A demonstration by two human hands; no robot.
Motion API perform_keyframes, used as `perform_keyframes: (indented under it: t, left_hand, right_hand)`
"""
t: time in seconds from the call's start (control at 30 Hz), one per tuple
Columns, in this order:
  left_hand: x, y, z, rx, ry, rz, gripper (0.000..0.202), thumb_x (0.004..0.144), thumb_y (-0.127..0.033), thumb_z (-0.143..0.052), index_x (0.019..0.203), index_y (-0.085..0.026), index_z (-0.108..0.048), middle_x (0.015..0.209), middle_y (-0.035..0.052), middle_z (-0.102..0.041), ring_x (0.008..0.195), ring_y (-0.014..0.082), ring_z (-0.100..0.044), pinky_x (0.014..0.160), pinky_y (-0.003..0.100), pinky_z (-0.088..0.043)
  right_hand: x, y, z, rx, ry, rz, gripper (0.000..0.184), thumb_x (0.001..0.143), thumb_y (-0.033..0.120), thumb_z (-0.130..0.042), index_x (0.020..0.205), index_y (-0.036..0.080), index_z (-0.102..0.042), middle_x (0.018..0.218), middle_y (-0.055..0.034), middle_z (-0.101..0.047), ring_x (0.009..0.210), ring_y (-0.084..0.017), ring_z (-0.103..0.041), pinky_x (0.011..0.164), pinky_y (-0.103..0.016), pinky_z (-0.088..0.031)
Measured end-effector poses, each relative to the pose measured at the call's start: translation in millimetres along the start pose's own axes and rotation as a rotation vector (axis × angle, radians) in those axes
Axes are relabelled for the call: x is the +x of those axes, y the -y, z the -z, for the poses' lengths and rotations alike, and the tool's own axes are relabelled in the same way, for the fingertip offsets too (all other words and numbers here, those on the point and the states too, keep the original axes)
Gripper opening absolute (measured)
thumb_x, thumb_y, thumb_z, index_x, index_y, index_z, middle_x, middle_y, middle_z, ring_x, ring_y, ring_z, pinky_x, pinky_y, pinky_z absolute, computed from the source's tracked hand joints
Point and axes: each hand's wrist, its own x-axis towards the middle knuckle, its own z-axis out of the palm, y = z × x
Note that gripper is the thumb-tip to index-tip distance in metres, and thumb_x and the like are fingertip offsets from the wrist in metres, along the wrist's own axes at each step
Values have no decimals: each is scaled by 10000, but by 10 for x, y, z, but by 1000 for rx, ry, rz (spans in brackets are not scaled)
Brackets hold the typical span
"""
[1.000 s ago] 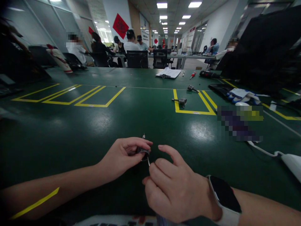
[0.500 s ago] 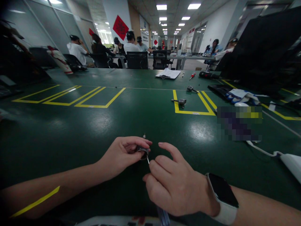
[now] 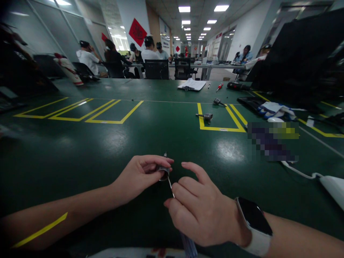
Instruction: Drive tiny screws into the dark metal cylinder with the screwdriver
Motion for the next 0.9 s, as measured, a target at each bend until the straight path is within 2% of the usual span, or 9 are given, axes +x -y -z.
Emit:
perform_keyframes:
  t: [0.13, 0.2, 0.33, 0.37, 0.43, 0.5, 0.67, 0.77, 0.9]
  left_hand:
    - [14, 31, 13, 3, 4, -18, 185, 633, -43, -588, 772, -135, -669, 981, 46, -683, 836, 151, -651, 800, 300, -525]
    - [16, 39, 24, 11, 7, -27, 174, 640, -55, -594, 777, -134, -668, 978, 48, -683, 830, 149, -651, 798, 299, -525]
    - [17, 30, 59, 33, 7, -53, 169, 656, -72, -606, 802, -134, -663, 980, 52, -681, 857, 156, -649, 814, 303, -518]
    - [18, 24, 69, 34, 7, -56, 170, 660, -75, -608, 812, -133, -661, 985, 53, -679, 863, 157, -649, 818, 304, -516]
    - [20, 10, 91, 24, 11, -46, 180, 669, -85, -613, 838, -133, -652, 990, 54, -678, 861, 159, -651, 820, 311, -514]
    - [22, -8, 111, 15, 12, -25, 199, 673, -100, -622, 868, -134, -643, 968, 52, -682, 849, 162, -654, 819, 319, -513]
    - [31, -47, 140, 16, 11, 20, 215, 678, -128, -632, 893, -136, -634, 903, 44, -688, 836, 169, -654, 819, 337, -509]
    - [39, -50, 141, 17, 6, 38, 216, 681, -137, -631, 897, -145, -635, 883, 38, -688, 833, 173, -652, 818, 348, -507]
    - [38, -37, 137, 4, 18, 37, 222, 681, -144, -635, 903, -153, -634, 890, 35, -684, 844, 177, -647, 817, 346, -500]
  right_hand:
    - [14, 16, 1, 4, -25, 1, 133, 816, 64, -505, 724, 159, -518, 673, 2, -631, 675, -127, -583, 948, -501, -390]
    - [27, 20, 32, 111, -64, -83, 131, 815, 63, -498, 737, 168, -500, 676, 15, -620, 653, -113, -579, 951, -484, -396]
    - [18, -67, 86, 467, -165, -468, 90, 834, 140, -496, 758, 186, -484, 644, 35, -580, 602, -103, -580, 932, -439, -427]
    - [3, -115, 79, 568, -193, -576, 79, 841, 176, -512, 768, 188, -485, 621, 40, -572, 589, -106, -582, 894, -419, -456]
    - [-38, -229, 37, 826, -162, -790, 119, 857, 247, -514, 765, 185, -471, 579, 51, -559, 508, -95, -560, 777, -367, -509]
    - [-81, -333, -23, 1017, -124, -924, 152, 851, 279, -532, 761, 181, -460, 571, 50, -552, 487, -92, -552, 655, -310, -519]
    - [-119, -403, -97, 1137, -114, -1053, 183, 818, 311, -584, 774, 181, -463, 578, 45, -548, 512, -93, -545, 543, -243, -461]
    - [-106, -363, -82, 1099, -80, -1111, 194, 822, 339, -576, 769, 194, -459, 593, 42, -544, 553, -102, -544, 536, -234, -438]
    - [-68, -322, -47, 990, 30, -1082, 188, 841, 349, -543, 765, 196, -465, 618, 32, -546, 574, -111, -543, 539, -242, -430]
